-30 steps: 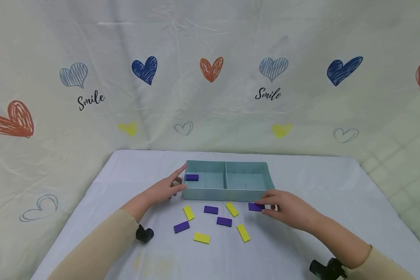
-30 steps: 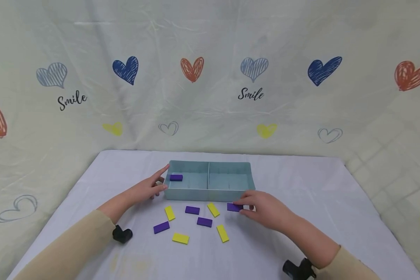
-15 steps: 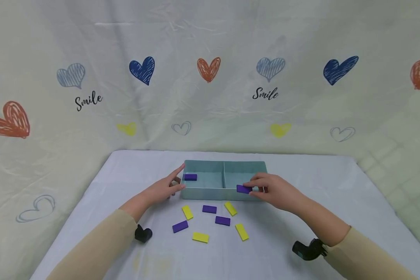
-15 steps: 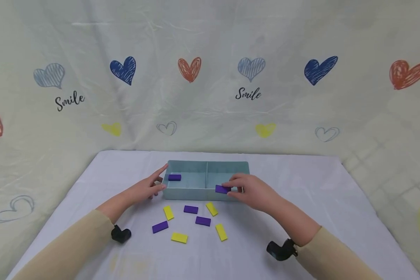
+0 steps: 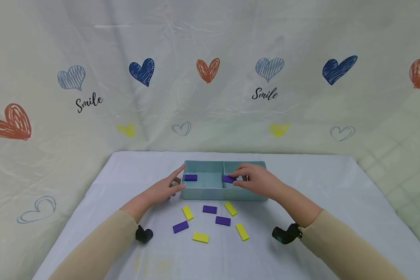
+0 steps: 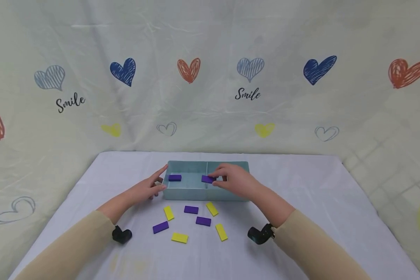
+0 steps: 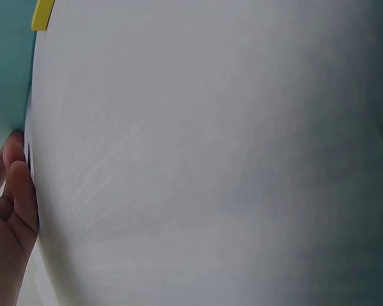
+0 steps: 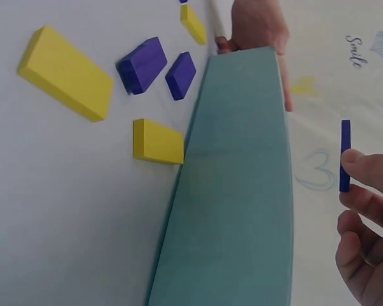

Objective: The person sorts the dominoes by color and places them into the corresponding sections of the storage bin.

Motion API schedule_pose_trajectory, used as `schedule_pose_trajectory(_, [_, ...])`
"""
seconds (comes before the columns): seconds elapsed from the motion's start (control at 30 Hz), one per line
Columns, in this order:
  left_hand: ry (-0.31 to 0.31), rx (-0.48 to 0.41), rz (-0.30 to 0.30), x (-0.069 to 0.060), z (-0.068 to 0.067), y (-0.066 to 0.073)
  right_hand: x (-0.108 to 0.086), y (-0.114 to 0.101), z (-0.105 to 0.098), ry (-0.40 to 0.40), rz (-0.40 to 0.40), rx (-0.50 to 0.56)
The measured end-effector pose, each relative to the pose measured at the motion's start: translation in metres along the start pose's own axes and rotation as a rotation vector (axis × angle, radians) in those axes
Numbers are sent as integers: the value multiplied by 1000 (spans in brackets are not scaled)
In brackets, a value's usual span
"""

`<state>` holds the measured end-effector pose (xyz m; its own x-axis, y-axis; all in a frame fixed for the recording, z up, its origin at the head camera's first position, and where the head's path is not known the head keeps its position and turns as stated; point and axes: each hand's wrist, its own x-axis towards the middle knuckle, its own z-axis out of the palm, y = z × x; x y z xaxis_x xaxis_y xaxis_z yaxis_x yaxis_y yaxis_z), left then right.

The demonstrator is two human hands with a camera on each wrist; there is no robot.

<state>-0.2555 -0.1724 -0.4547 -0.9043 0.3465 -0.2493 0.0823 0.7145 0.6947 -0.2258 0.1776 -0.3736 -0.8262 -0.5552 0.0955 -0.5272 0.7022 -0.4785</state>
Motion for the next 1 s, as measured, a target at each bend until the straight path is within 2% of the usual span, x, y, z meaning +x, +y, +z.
schedule_pose_trajectory(0.17, [-1, -15, 1, -1, 0, 0, 17, -1, 7, -16, -19, -14])
schedule_pose_trajectory(0.5, [9, -21, 5, 2, 1, -2, 47, -10, 19, -79, 11, 10])
schedule_pose_trajectory(1.0, [-2, -37, 9, 3, 0, -4, 90, -26, 30, -148, 47, -84])
